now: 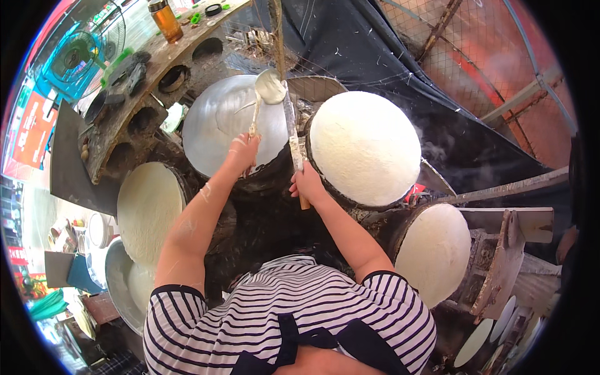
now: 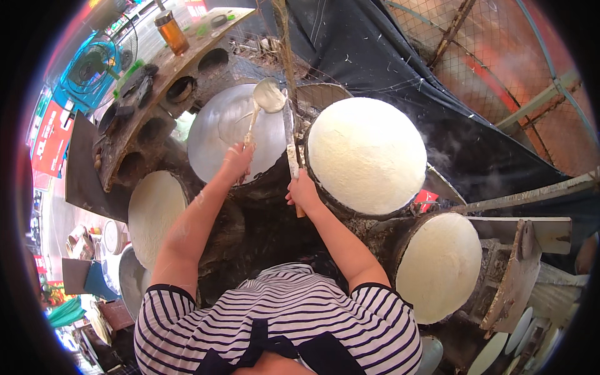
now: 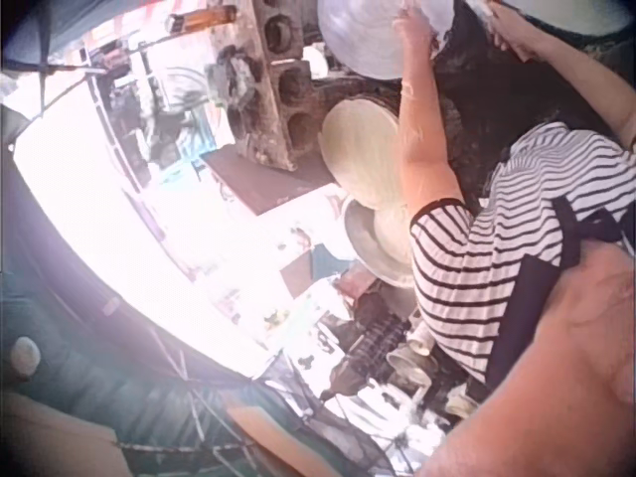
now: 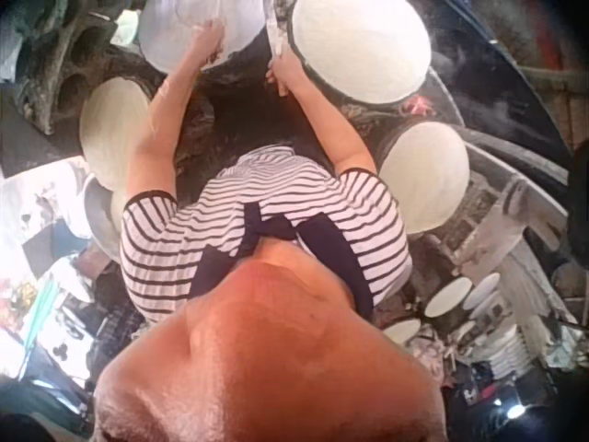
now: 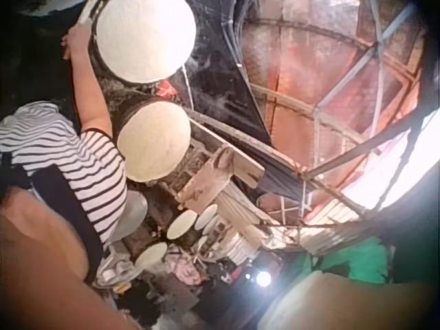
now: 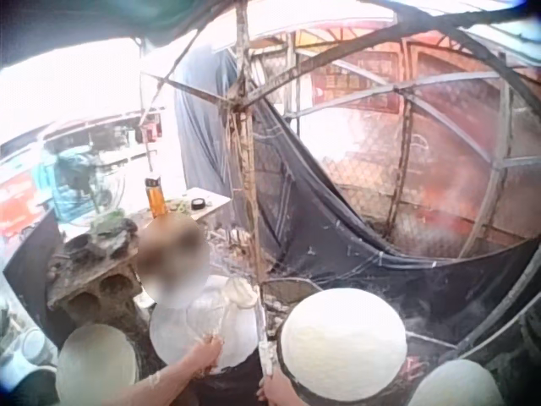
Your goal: The person ladles batter onto multiple hot griddles, spreads it into thin crepes, and removes cooked crepes to a stack. They repeat this cycle across several griddles using a ladle and a wooden spreader.
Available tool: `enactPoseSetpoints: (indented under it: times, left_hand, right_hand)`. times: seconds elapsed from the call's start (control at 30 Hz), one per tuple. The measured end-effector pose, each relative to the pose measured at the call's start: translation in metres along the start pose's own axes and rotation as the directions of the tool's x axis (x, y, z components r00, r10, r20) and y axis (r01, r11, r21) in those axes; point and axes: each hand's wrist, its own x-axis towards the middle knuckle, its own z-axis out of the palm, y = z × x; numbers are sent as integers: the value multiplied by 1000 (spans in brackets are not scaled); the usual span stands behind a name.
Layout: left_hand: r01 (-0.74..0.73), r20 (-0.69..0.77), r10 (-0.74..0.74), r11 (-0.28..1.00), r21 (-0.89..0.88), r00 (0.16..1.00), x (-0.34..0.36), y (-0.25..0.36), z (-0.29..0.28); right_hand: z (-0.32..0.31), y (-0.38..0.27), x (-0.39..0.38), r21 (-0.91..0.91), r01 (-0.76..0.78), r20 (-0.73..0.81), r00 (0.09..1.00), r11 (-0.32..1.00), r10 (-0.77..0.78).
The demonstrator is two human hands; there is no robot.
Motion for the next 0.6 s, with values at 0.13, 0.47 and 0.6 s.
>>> enactPoseSetpoints:
  times: [0.13, 0.47, 0.6]
  left_hand:
    - [-208, -199, 346, 840, 501, 917, 16, -39, 25]
    - [-211, -243, 495, 694, 688, 834, 6, -42, -3]
    - [-201, -306, 500, 727, 657, 810, 11, -55, -10]
  right_hand:
    - [-5, 3, -9, 2, 33, -45, 998, 999, -33]
    - [30, -2, -12, -77, 127, -94, 986, 989, -134]
    - [33, 9, -7, -165, 210, -191, 952, 964, -240]
